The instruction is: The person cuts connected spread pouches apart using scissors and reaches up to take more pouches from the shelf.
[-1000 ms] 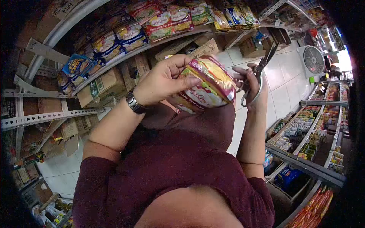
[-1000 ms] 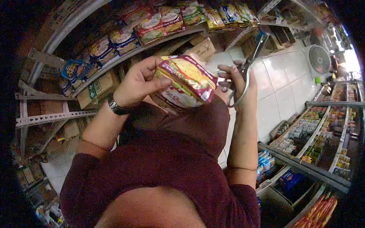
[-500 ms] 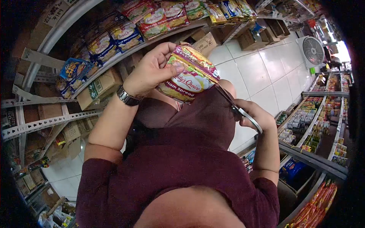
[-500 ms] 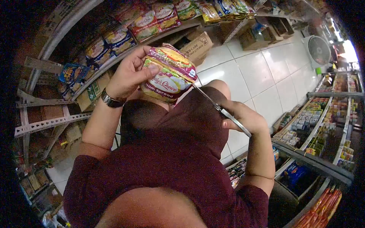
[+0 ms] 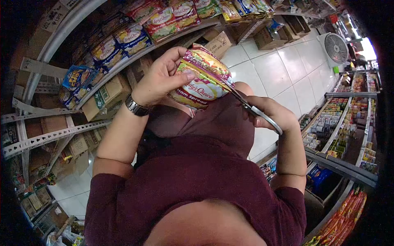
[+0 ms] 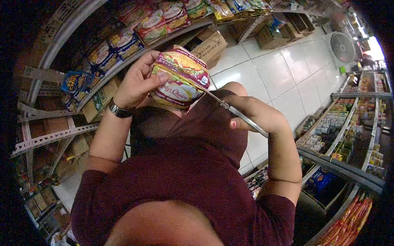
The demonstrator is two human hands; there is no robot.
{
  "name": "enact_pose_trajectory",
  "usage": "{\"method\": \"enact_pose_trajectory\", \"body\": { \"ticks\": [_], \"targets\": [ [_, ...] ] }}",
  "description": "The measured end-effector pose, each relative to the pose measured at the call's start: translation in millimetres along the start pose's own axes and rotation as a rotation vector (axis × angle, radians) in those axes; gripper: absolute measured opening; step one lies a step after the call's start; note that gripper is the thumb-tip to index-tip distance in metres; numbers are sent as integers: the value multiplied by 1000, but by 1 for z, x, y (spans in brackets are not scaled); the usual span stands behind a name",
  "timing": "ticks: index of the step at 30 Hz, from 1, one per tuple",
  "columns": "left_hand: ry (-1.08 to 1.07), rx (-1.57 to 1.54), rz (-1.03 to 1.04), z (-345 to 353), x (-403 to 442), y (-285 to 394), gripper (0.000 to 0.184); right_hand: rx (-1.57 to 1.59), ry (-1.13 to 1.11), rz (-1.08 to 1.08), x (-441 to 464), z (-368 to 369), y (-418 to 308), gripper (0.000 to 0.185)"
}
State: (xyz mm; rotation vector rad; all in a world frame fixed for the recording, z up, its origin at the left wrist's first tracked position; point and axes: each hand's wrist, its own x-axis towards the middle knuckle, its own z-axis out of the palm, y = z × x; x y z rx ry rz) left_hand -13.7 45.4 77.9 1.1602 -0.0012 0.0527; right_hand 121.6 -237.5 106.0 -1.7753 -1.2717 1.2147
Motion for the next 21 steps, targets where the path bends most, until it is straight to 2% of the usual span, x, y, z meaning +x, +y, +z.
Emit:
{"method": "enact_pose_trajectory", "body": {
  "ticks": [2, 4, 8, 17, 19, 21],
  "targets": [
    [17, -23, -12, 0, 0, -2, 31, 20, -5, 7, 0, 3, -1, 77],
    [32, -54, -1, 0, 1, -6, 28, 112, 125, 56, 3, 7, -3, 97],
    [104, -110, -30, -3, 5, -13, 20, 128, 125, 87, 4, 7, -2, 98],
    [167, -86, -31, 2, 6, -15, 19, 121, 151, 29, 4, 6, 0, 97],
    [180, -93, -32, 4, 7, -13, 19, 28, 3, 59, 0, -3, -4, 79],
    [193, -99, -31, 5, 7, -13, 20, 22, 14, 55, 0, -3, -5, 79]
  ]
}}
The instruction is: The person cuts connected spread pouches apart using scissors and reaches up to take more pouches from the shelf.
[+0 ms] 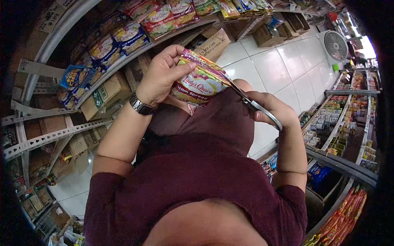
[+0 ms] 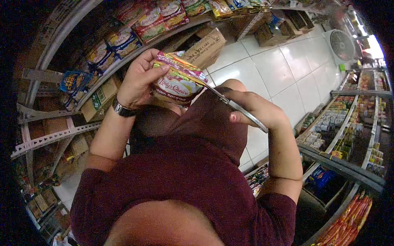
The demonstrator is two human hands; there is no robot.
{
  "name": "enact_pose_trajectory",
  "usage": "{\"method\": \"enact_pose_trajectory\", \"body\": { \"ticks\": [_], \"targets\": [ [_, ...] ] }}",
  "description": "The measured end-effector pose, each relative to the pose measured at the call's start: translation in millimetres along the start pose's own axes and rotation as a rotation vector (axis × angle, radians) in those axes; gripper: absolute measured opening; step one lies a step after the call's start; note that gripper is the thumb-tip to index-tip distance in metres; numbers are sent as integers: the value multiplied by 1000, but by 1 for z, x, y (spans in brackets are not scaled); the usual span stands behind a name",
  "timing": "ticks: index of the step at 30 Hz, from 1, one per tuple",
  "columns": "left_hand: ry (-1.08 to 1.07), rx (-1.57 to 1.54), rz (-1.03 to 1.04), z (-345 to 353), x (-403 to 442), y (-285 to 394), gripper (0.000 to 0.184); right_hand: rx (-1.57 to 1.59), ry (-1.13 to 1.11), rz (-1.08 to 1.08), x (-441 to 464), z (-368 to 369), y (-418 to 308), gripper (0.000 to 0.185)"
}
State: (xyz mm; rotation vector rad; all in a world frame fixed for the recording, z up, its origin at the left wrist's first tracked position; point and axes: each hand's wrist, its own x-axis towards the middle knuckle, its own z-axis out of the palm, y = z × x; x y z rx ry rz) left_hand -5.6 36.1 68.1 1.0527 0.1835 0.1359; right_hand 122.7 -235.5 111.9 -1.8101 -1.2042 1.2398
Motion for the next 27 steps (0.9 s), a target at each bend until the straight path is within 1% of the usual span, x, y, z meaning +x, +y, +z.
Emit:
{"method": "enact_pose_trajectory", "body": {
  "ticks": [5, 7, 11, 17, 19, 23, 26, 27],
  "targets": [
    [-19, 16, 3, -3, 0, -1, 23, -21, 14, -24, 2, 2, 2, 79],
    [-29, 7, 2, -2, -1, 0, 23, 13, -1, -64, 4, 2, 3, 79],
    [-33, -24, 10, -3, -1, -3, 24, 19, -17, -25, 4, -1, -2, 78],
    [-31, -13, 16, -5, 0, -4, 25, 11, -39, -72, 6, 2, 0, 79],
    [-35, -17, 24, -4, 0, -5, 25, 76, 135, -70, 9, 10, -1, 92],
    [-45, -21, 22, -4, -1, -5, 26, 78, 65, 1, 8, 8, -4, 92],
    [-40, -23, 20, -4, -1, -4, 25, 83, 86, -33, 8, 8, -2, 91],
    [-39, -23, 21, -4, -1, -3, 25, 41, 41, -35, 6, 5, -2, 85]
  ]
}}
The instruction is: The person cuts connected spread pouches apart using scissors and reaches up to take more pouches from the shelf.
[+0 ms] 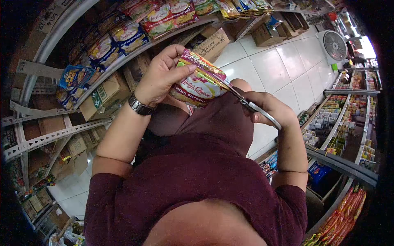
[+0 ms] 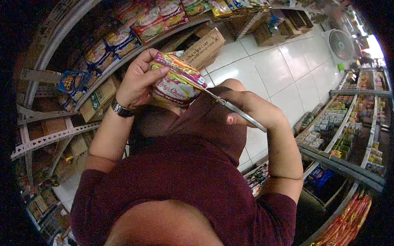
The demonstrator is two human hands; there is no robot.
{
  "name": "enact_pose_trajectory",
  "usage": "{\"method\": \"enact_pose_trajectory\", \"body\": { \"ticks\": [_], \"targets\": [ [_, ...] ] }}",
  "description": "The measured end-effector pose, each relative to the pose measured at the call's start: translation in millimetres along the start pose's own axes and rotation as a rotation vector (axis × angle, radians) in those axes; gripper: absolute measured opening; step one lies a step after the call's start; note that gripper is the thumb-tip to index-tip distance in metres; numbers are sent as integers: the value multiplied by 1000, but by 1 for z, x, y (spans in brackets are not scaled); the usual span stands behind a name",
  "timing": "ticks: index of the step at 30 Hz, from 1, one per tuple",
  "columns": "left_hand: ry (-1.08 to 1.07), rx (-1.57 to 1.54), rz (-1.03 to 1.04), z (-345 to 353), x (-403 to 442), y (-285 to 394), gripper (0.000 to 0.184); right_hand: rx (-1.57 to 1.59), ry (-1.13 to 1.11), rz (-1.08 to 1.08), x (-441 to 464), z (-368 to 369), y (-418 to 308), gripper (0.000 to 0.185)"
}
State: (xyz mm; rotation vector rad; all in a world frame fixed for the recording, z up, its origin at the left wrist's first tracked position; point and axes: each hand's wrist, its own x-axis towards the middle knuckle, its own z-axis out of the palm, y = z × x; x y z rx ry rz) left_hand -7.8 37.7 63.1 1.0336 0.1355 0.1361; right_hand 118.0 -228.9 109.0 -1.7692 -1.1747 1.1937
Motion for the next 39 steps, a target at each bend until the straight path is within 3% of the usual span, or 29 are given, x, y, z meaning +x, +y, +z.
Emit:
{"method": "enact_pose_trajectory", "body": {
  "ticks": [2, 5, 18, 24, 26, 29, 31, 35, 37, 39],
  "targets": [
    [-24, -3, -5, 0, 1, 1, 25, -42, -47, -2, 0, -1, -1, 80],
    [-39, 22, -23, 0, 0, 3, 25, -8, 64, 19, 1, 6, -4, 89],
    [-7, 68, -3, 3, 1, 5, 25, -169, 198, 45, -4, 12, 0, 83],
    [31, 170, 25, -1, 0, 8, 37, -165, 200, 60, -8, 10, 13, 83],
    [-33, 166, 154, 3, -1, 7, 52, -171, 194, 51, -9, 10, 13, 83],
    [-124, 182, 154, 8, -2, 12, 57, -152, 164, 103, -9, 9, 12, 83],
    [-158, 233, 155, 8, -3, 13, 58, -156, 167, 31, -9, 9, 15, 70],
    [-198, 278, 112, 17, -7, 15, 52, -124, 150, 82, -1, 10, -4, 70],
    [-171, 275, 50, 19, -10, 18, 52, -109, 166, 84, 2, 11, -5, 86],
    [-170, 269, 65, 17, -10, 17, 53, -94, 169, 75, 4, 13, -6, 86]
  ]
}}
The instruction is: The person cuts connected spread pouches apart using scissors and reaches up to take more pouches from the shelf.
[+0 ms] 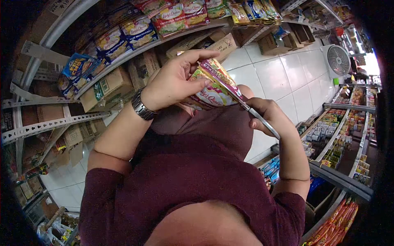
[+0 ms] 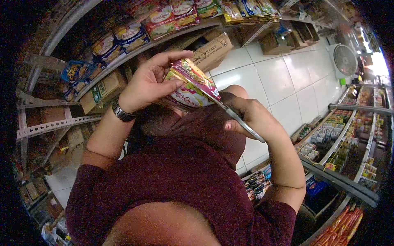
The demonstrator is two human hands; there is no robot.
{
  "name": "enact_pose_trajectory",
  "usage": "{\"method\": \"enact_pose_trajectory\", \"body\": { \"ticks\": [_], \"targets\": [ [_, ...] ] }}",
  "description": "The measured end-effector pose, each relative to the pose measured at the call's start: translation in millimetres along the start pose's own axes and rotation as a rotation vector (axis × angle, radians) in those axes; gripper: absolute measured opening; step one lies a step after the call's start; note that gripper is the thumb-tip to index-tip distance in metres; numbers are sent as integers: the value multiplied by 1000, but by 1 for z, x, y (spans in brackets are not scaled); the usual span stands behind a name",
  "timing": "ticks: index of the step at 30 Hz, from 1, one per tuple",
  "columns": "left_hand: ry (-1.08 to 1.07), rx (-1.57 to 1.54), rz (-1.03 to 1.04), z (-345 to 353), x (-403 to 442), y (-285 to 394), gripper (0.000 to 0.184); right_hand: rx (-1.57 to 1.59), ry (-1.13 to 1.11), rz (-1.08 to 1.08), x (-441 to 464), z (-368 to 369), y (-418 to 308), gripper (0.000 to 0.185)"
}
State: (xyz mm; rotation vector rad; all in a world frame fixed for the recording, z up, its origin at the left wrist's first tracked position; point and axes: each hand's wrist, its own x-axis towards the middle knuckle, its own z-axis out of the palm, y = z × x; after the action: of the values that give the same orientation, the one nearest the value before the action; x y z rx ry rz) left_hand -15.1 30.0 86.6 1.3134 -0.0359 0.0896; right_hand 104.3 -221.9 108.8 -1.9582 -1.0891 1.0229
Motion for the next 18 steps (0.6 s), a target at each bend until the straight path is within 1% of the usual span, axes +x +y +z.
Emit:
{"method": "enact_pose_trajectory", "body": {
  "ticks": [5, 7, 11, 13, 14, 15, 16, 17, 18],
  "targets": [
    [-6, 20, 11, -2, -1, 0, 55, 36, 20, 3, -1, 4, -4, 86],
    [-16, 27, 25, -2, -1, -1, 55, -48, 36, -15, -1, 3, -4, 86],
    [-21, 22, 32, -3, 1, -1, 55, -64, 29, -57, -1, 3, 4, 86],
    [-19, 23, 24, -2, 0, 2, 55, 82, 26, 39, 0, 4, -5, 87],
    [-16, 46, -10, -2, -1, 5, 55, 81, 26, 38, 0, 3, -10, 87],
    [-13, 70, -44, -1, -2, 6, 55, 104, -4, 83, 1, 1, -17, 87],
    [-13, 72, -43, -2, -1, 5, 55, 128, -33, 126, 2, -2, -24, 87],
    [-27, 127, -13, -2, -1, 2, 55, 127, -33, 123, 1, -7, -32, 87],
    [-41, 180, 16, -2, -1, 0, 55, 145, -73, 176, -1, -11, -42, 88]
  ]
}}
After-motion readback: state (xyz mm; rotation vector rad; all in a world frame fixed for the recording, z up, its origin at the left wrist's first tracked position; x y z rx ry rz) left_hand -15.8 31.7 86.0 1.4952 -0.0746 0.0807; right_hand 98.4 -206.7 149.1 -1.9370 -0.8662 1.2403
